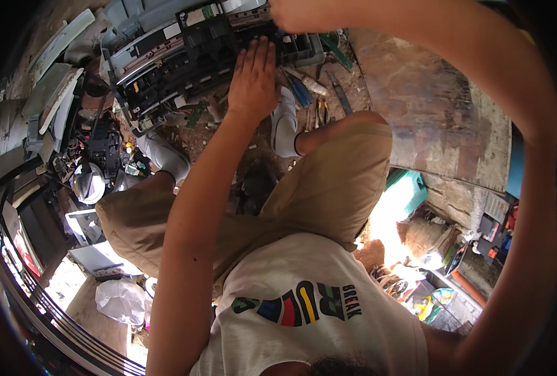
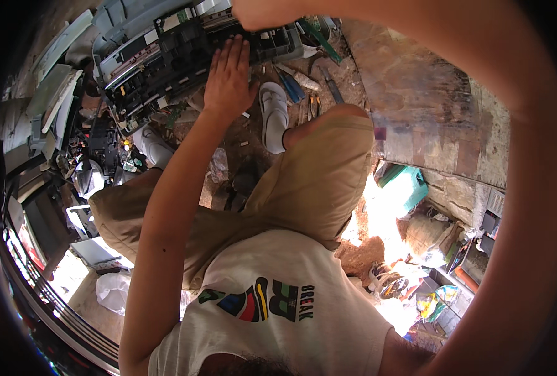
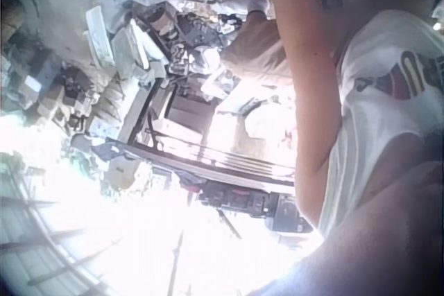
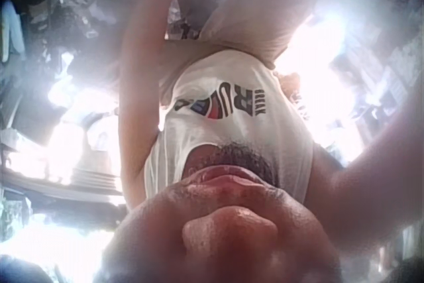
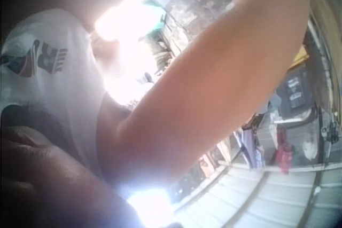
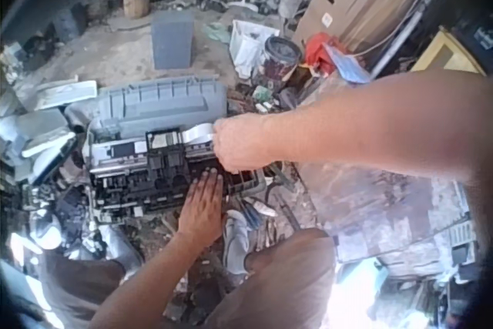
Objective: The person disassembles a printer by removing screws with a screwdriver and prying off internal plastic components by hand.
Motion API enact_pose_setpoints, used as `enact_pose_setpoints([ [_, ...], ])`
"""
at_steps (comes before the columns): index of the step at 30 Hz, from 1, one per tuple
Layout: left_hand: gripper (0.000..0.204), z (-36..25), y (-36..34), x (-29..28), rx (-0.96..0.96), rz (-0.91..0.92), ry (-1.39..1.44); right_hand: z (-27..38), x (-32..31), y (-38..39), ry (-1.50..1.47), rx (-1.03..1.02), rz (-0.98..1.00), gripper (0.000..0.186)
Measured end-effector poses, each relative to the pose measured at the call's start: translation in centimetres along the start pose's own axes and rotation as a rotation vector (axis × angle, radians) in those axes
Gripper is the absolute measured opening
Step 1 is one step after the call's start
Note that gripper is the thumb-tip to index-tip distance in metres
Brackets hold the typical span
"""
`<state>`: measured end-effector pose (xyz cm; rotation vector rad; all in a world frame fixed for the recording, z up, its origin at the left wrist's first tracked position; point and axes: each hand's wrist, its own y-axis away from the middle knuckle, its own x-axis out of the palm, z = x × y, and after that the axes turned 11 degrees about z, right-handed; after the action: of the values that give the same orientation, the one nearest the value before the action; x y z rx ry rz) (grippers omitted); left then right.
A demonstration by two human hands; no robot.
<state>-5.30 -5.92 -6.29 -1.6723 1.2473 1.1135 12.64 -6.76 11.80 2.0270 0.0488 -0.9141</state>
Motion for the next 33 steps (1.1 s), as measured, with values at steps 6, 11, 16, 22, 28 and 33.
enact_pose_setpoints([
  [6, 0.089, 0.6, 0.5, -0.8, -0.027, 0.010, 0.000, 1.8, 0.6, 0.8, -0.730, 0.347, -0.325, 0.016],
  [11, 0.089, 0.3, 0.3, -0.6, -0.001, 0.012, 0.003, 4.3, 3.6, 0.0, -1.063, 0.564, -0.719, 0.025],
  [16, 0.090, 0.7, 0.7, -0.7, -0.019, 0.032, -0.020, 3.9, -1.4, 0.8, -0.842, 0.739, -0.201, 0.025],
  [22, 0.092, 0.4, 0.4, -0.7, -0.024, 0.058, -0.055, 2.9, 2.3, 0.9, -0.682, 0.353, -0.532, 0.022],
  [28, 0.092, 0.4, 0.5, -0.7, -0.034, 0.072, -0.071, 3.2, 0.7, 1.9, -0.694, 0.393, -0.411, 0.018],
  [33, 0.088, 0.5, 0.2, 0.0, -0.012, 0.014, -0.140, 3.4, 2.8, 0.6, -0.926, 0.668, -0.297, 0.020],
])
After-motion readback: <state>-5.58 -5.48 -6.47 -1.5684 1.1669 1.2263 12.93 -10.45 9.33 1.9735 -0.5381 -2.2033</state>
